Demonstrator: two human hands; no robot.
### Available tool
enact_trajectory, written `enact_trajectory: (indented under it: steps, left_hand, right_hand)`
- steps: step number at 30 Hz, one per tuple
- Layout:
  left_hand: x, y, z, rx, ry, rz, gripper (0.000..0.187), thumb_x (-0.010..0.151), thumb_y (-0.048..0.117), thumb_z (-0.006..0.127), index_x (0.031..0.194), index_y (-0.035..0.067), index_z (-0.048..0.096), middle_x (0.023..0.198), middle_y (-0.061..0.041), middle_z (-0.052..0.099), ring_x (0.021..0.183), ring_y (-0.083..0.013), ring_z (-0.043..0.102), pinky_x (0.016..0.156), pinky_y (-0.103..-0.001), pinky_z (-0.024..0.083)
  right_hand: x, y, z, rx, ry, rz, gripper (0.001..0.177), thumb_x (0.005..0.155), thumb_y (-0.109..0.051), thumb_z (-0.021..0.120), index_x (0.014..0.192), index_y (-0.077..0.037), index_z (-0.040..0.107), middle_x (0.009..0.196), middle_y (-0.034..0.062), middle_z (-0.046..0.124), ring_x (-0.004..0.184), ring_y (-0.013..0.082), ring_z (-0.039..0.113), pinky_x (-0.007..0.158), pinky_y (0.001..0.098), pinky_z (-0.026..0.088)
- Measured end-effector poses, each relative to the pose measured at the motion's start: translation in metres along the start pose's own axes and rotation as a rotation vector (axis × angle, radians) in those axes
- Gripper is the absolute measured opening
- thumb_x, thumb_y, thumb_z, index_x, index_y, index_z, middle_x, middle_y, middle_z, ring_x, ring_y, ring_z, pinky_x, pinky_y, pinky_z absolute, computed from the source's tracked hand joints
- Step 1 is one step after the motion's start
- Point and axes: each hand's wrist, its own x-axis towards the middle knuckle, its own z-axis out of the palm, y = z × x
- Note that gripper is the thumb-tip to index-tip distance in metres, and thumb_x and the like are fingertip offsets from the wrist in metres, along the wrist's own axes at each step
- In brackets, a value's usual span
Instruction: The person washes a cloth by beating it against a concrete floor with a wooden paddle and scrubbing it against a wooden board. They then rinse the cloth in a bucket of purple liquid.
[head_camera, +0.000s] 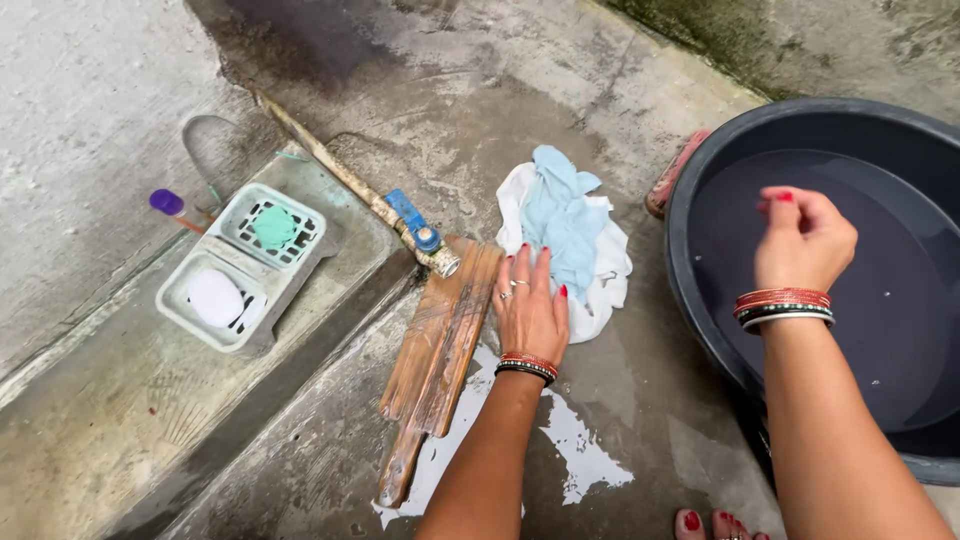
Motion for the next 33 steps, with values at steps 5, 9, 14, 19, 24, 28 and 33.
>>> enact_trajectory:
  steps: [5,9,14,19,24,28,33]
  left_hand:
    - [0.002,0.010,0.023,0.080,-0.204,0.057,0.041,0.089,0.030,0.067,0.121,0.005,0.062,0.133,-0.018,0.057,0.131,-0.0386,0.045,0.111,-0.055,0.030]
    - [0.039,0.037,0.007,0.151,-0.455,-0.229,0.031,0.104,0.040,0.059,0.115,0.011,0.066,0.110,-0.015,0.071,0.117,-0.0304,0.056,0.117,-0.048,0.033]
    - [0.063,0.014,0.072,0.162,-0.205,-0.312,0.072,0.076,0.040,0.070,0.143,0.018,0.055,0.149,-0.024,0.047,0.140,-0.0463,0.036,0.109,-0.062,0.023]
    - [0.036,-0.007,0.064,0.181,-0.271,-0.162,0.079,0.079,0.043,0.067,0.151,0.026,0.039,0.158,-0.028,0.024,0.147,-0.0488,0.014,0.115,-0.064,0.007]
    - [0.008,-0.012,0.035,0.150,-0.271,0.055,0.071,0.080,0.030,0.068,0.148,0.024,0.050,0.158,-0.025,0.034,0.149,-0.0465,0.022,0.119,-0.062,0.013]
    - [-0.003,-0.006,0.026,0.136,-0.344,-0.002,0.058,0.079,0.021,0.066,0.137,0.026,0.062,0.160,-0.019,0.038,0.154,-0.0404,0.025,0.125,-0.059,0.014]
    - [0.016,0.018,0.000,0.174,-0.366,-0.156,0.057,0.081,0.037,0.069,0.132,0.015,0.060,0.159,-0.033,0.023,0.149,-0.0501,0.015,0.119,-0.061,0.008]
  right_hand:
    - [0.035,0.136,0.023,0.481,-0.383,0.695,0.023,0.093,-0.006,0.055,0.093,-0.004,0.078,0.081,0.0071,0.075,0.067,0.0153,0.069,0.059,0.0302,0.054]
    - [0.028,0.015,0.038,0.911,-0.942,0.796,0.028,0.102,-0.017,0.054,0.100,-0.001,0.077,0.085,0.0134,0.075,0.067,0.0208,0.070,0.058,0.0342,0.056]
    - [0.028,-0.085,0.035,0.298,-0.902,0.303,0.027,0.104,-0.017,0.050,0.107,-0.002,0.072,0.096,0.0149,0.074,0.080,0.0233,0.072,0.074,0.0379,0.060]
    - [0.037,0.023,0.010,0.148,-0.394,0.229,0.023,0.113,-0.015,0.053,0.116,-0.002,0.072,0.103,0.0087,0.074,0.091,0.0188,0.073,0.079,0.0328,0.058]
    - [0.034,0.151,0.018,-0.120,-0.505,0.855,0.034,0.104,-0.020,0.042,0.107,-0.009,0.074,0.087,0.0149,0.068,0.065,0.0221,0.057,0.055,0.0400,0.045]
    - [0.000,0.022,0.016,1.140,-0.762,0.714,0.027,0.111,-0.023,0.053,0.114,-0.001,0.070,0.092,0.0111,0.068,0.072,0.0170,0.062,0.062,0.0304,0.050]
    - [-0.105,0.018,0.074,0.007,-0.750,-0.075,0.046,0.098,-0.032,0.049,0.137,-0.014,0.065,0.137,0.0203,0.069,0.127,0.0345,0.067,0.108,0.0525,0.052]
